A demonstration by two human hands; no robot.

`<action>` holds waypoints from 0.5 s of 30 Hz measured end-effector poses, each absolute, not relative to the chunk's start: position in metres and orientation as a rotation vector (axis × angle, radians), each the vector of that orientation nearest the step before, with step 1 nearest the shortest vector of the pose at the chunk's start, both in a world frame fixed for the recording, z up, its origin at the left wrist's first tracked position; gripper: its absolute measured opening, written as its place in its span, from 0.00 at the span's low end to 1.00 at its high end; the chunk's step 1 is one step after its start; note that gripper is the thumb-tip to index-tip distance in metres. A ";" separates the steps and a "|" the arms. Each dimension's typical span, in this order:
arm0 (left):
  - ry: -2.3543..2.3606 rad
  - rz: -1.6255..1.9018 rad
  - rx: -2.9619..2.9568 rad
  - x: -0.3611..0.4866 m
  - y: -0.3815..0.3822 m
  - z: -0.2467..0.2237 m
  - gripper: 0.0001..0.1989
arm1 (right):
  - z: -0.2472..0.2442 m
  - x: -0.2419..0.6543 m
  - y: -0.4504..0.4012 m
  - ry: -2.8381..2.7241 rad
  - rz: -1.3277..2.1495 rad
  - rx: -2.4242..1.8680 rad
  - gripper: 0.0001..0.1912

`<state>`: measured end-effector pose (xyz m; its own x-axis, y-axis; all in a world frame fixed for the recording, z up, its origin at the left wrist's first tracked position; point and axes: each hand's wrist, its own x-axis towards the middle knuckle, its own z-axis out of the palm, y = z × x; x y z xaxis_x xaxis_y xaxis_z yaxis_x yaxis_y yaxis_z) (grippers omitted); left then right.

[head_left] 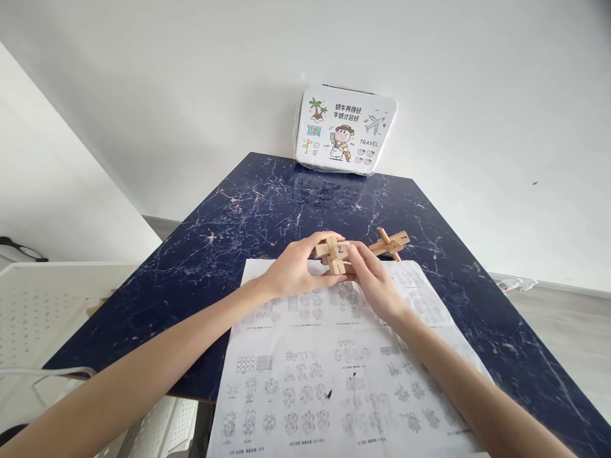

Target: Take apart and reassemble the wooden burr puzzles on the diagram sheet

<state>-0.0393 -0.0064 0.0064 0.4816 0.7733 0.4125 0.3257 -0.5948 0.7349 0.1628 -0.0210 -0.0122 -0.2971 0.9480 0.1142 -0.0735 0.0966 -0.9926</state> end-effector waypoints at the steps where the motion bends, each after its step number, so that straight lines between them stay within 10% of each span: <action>1: 0.897 0.993 2.153 -0.039 -0.007 0.008 0.31 | -0.012 0.163 -0.022 -1.483 1.279 -0.960 0.22; 15: 0.812 0.916 2.273 -0.040 -0.007 0.004 0.32 | -0.011 0.168 -0.020 -1.706 1.043 -1.064 0.28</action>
<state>-0.0404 -0.0066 0.0040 0.5848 0.7000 0.4099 0.3232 -0.6646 0.6737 0.1676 -0.0199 -0.0110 -0.2774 0.9342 0.2242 0.2264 0.2903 -0.9297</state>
